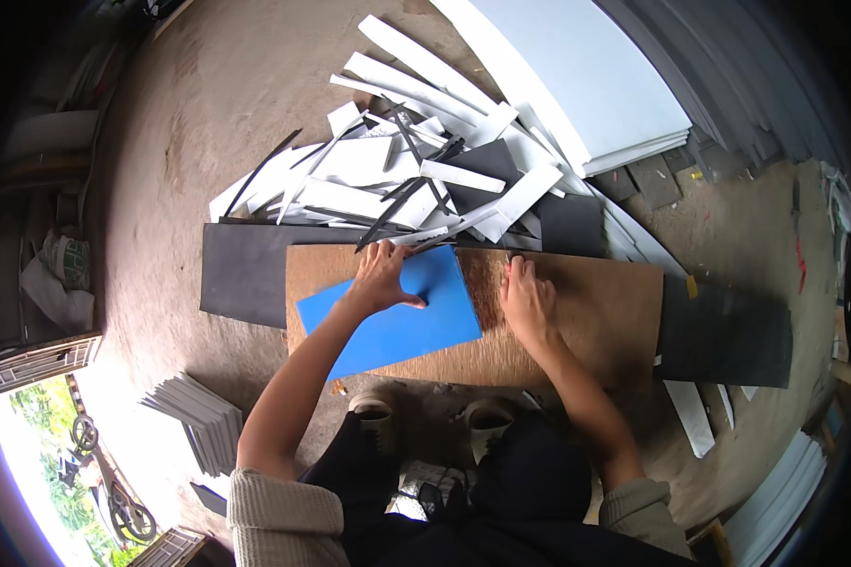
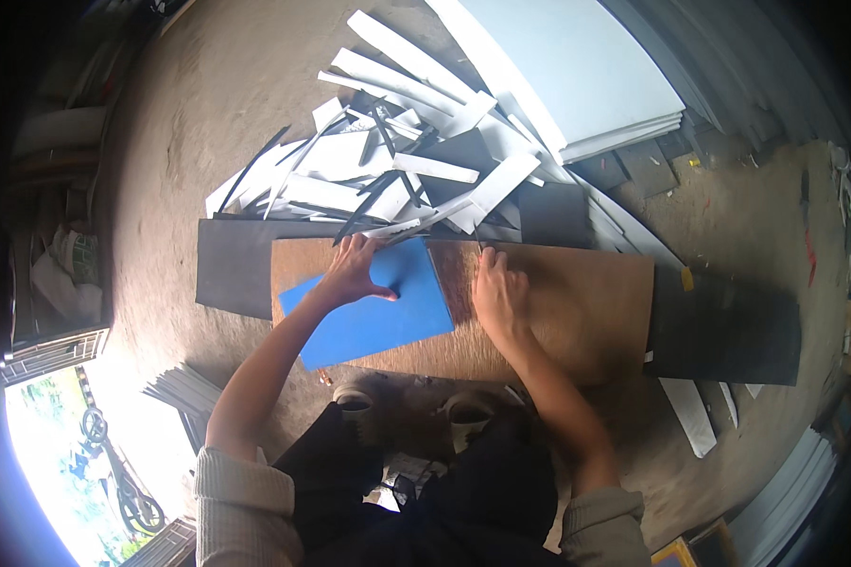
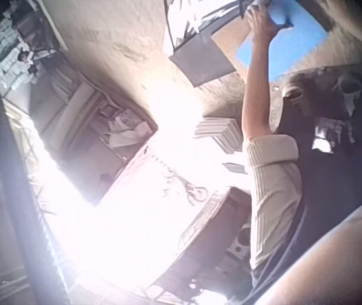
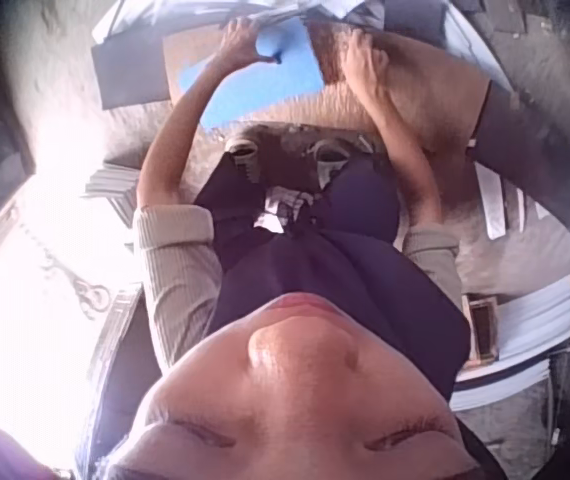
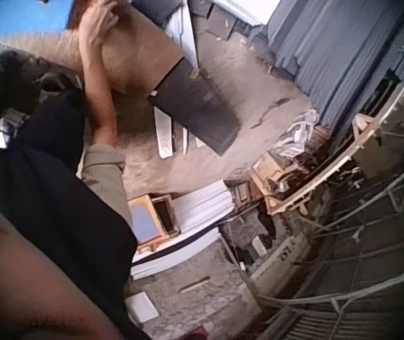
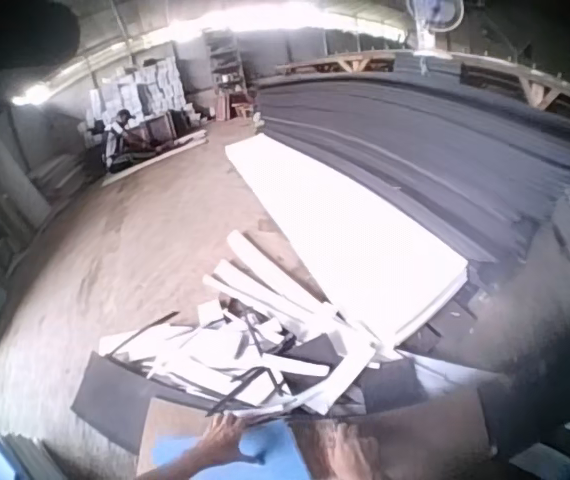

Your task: The person sits on the floor and repeatedly cuts white foam sheets using a blue template and a red utility knife. They align the template, score the foam, and stack the cut pieces.

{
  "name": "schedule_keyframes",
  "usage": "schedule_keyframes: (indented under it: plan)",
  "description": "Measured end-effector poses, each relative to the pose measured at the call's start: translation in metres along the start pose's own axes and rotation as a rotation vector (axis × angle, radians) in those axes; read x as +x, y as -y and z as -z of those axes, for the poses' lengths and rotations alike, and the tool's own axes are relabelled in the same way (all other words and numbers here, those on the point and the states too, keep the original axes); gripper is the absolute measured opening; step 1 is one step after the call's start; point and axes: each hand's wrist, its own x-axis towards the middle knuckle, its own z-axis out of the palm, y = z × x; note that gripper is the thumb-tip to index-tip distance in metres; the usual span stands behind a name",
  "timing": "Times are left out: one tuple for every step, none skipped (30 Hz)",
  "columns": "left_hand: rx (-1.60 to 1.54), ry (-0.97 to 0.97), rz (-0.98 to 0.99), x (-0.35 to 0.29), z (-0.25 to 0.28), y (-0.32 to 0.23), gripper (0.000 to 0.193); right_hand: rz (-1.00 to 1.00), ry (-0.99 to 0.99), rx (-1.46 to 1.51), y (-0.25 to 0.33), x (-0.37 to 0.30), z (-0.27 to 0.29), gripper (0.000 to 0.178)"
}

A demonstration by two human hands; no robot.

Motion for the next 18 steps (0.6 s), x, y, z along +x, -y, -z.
schedule_keyframes:
  plan:
    - [0.023,0.03,0.028,0.001,0.001,0.003,0.093,0.002,-0.005,-0.043,0.003,0.0,0.005,0.021]
    - [-0.051,0.074,0.05,0.0,0.002,0.006,0.092,0.004,-0.011,-0.085,0.006,-0.002,0.009,0.022]
    - [-0.125,0.117,0.062,0.002,0.004,0.007,0.09,-0.001,-0.021,-0.131,0.008,-0.004,0.015,0.023]
    - [-0.199,0.161,0.074,0.002,0.005,0.007,0.089,0.007,-0.035,-0.094,0.008,-0.007,0.017,0.024]
    - [-0.213,0.202,0.106,0.003,0.006,0.007,0.088,0.015,-0.049,-0.056,0.008,-0.01,0.018,0.026]
    - [-0.225,0.242,0.136,0.004,0.009,0.004,0.087,0.023,-0.066,-0.018,0.008,-0.014,0.021,0.027]
    - [-0.237,0.281,0.166,0.003,0.012,0.002,0.086,0.026,-0.072,0.008,0.01,-0.02,0.024,0.029]
    - [-0.231,0.25,0.12,-0.001,0.015,-0.001,0.085,0.022,-0.06,0.085,0.011,-0.026,0.026,0.029]
    - [-0.219,0.21,0.077,-0.005,0.017,0.001,0.085,0.024,-0.055,0.165,0.013,-0.03,0.026,0.029]
    - [-0.208,0.17,0.028,-0.009,0.024,-0.001,0.084,0.025,-0.051,0.242,0.012,-0.032,0.027,0.029]
    - [-0.251,0.105,0.01,-0.013,0.033,-0.002,0.081,0.052,-0.124,0.282,0.01,-0.034,0.028,0.027]
    - [-0.29,0.038,-0.008,-0.02,0.047,-0.004,0.079,0.01,-0.104,0.433,0.01,-0.033,0.032,0.027]
    - [-0.332,-0.03,-0.039,-0.025,0.066,-0.013,0.076,-0.034,-0.089,0.575,0.005,-0.029,0.04,0.026]
    - [-0.394,-0.164,-0.105,-0.033,0.086,-0.021,0.066,-0.074,-0.071,0.717,0.0,-0.024,0.049,0.026]
    - [-0.416,-0.243,-0.168,-0.04,0.113,-0.035,0.062,-0.134,0.002,0.832,-0.017,-0.012,0.052,0.023]
    - [-0.425,-0.323,-0.197,-0.058,0.138,-0.038,0.058,-0.345,0.223,1.182,0.003,-0.007,0.085,0.03]
    - [-0.364,-0.379,-0.178,-0.079,0.16,-0.044,0.045,-0.348,0.306,1.325,0.02,-0.003,0.107,0.035]
    - [-0.376,-0.471,-0.246,-0.093,0.175,-0.047,0.041,-0.337,0.374,1.453,0.034,0.001,0.136,0.041]
